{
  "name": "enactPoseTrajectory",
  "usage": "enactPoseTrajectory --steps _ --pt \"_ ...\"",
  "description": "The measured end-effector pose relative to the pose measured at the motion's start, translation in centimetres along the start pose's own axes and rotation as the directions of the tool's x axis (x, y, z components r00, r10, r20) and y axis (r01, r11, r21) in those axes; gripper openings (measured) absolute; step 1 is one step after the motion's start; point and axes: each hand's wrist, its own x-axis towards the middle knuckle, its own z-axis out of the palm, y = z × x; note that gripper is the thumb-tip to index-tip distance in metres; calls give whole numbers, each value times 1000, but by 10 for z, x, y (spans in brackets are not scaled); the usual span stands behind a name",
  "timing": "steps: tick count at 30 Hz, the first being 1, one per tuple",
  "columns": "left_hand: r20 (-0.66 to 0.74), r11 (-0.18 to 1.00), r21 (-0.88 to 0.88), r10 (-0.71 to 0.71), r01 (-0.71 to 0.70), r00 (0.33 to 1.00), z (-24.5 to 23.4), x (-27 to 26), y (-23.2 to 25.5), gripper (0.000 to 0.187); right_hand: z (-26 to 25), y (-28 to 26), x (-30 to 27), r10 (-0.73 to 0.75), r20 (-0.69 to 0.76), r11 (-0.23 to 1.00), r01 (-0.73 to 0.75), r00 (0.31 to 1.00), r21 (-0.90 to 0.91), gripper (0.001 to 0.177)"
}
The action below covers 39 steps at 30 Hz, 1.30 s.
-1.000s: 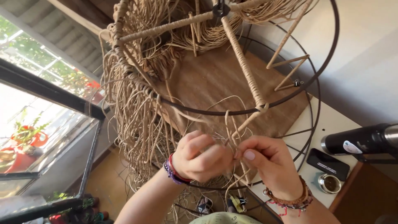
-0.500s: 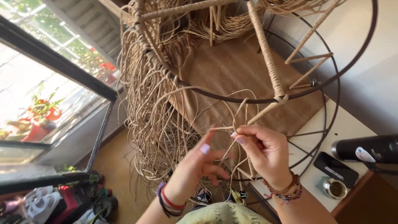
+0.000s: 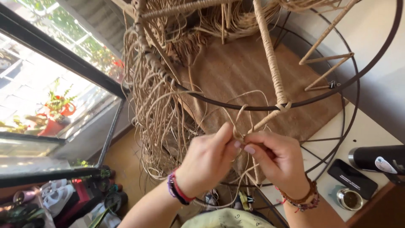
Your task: Weaving natural fiber strips onto a circular metal frame to create a decorative object.
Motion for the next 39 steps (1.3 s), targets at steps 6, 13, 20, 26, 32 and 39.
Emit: enactPoseTrajectory --steps 6,13,20,26,32,39 --pt "-52 948 -83 -311 306 949 30 -89 -80 35 -3 -8 12 -25 -6 1000 25 1000 13 18" --pt "139 973 -162 -141 163 980 -2 -44 -23 45 -5 -3 9 15 93 1000 -15 996 -8 17" --pt "-19 972 -176 -160 155 987 9 -15 -19 34 1 -6 7 -69 74 986 79 995 -143 20" --pt "-211 997 76 -4 20 977 -9 -51 -26 29 7 -21 11 -114 44 979 120 992 -163 15" --pt "192 954 63 -299 293 935 -17 -79 -41 27 4 -26 10 -95 23 992 96 995 -81 14" --pt "-24 968 -246 -52 45 998 -14 -2 -5 21 1 -37 2 -25 40 991 30 999 -128 13"
